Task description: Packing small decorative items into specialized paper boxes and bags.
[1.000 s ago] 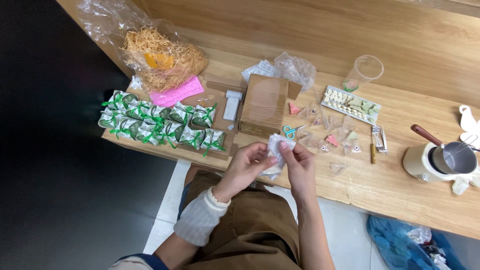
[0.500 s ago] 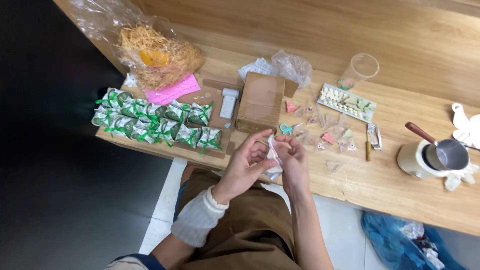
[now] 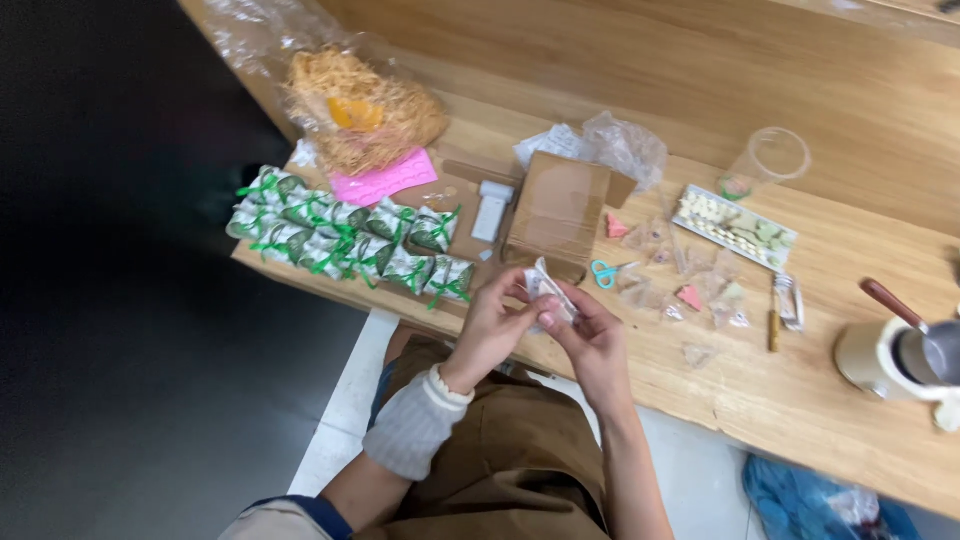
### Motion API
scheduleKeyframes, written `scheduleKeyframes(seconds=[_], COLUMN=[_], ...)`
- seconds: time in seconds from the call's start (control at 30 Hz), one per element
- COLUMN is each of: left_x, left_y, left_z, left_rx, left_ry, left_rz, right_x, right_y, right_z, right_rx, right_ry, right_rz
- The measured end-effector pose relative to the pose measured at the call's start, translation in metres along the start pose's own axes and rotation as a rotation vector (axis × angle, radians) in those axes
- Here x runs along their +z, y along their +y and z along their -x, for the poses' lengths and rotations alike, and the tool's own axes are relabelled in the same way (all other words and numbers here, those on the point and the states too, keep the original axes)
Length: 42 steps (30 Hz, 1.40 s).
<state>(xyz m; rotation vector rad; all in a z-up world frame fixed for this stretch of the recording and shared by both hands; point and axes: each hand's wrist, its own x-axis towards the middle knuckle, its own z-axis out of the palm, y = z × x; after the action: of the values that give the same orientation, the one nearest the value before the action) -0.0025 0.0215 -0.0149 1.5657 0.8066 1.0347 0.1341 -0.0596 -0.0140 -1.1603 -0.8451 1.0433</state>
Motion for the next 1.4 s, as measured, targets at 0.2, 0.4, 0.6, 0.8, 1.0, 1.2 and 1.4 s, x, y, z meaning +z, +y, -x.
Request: scheduleKeyframes(seconds=[0.2,0.4,0.6,0.8,1.0,1.2,1.4], left_x=[-0.019,-0.054,-0.052,-0.028,0.005,-0.018,-0.089], left_y=[-0.013,-0.019,-0.046,-0.063,-0.054,-0.09,-0.089], left_z=[-0.005,-0.017,-0.06,-0.146,-0.171,-0.111,-0.054], left_rx=[-0.176,-0.252,-0.247,-0.14,-0.304,-0.272,-0.444], left_ry=[-0.062,-0.094,-0.153,-0.24,-0.159,-0.09,-0.019], left_rz=[0.25,0.146,0.04,-0.058,-0.177,-0.033,-0.09], right_x=[0.002,-0.031,-0.074,-0.11,-0.145,-0.155,-0.137], right_y=[0.012,0.03,0.038,0.05,0.057,0.07,0.067], right_z=[-0.01,-0.009,-0.005,0.011,0.025,0.027,0.014], right_rx=[0.096,0.168,0.195,0.194,0.223,0.246,0.226], right_ry=[-0.123,0.062,0.322,0.482,0.591,0.594,0.531], right_rz=[0.004,-0.004,-0.122,-0.157,-0.138,-0.144,-0.112])
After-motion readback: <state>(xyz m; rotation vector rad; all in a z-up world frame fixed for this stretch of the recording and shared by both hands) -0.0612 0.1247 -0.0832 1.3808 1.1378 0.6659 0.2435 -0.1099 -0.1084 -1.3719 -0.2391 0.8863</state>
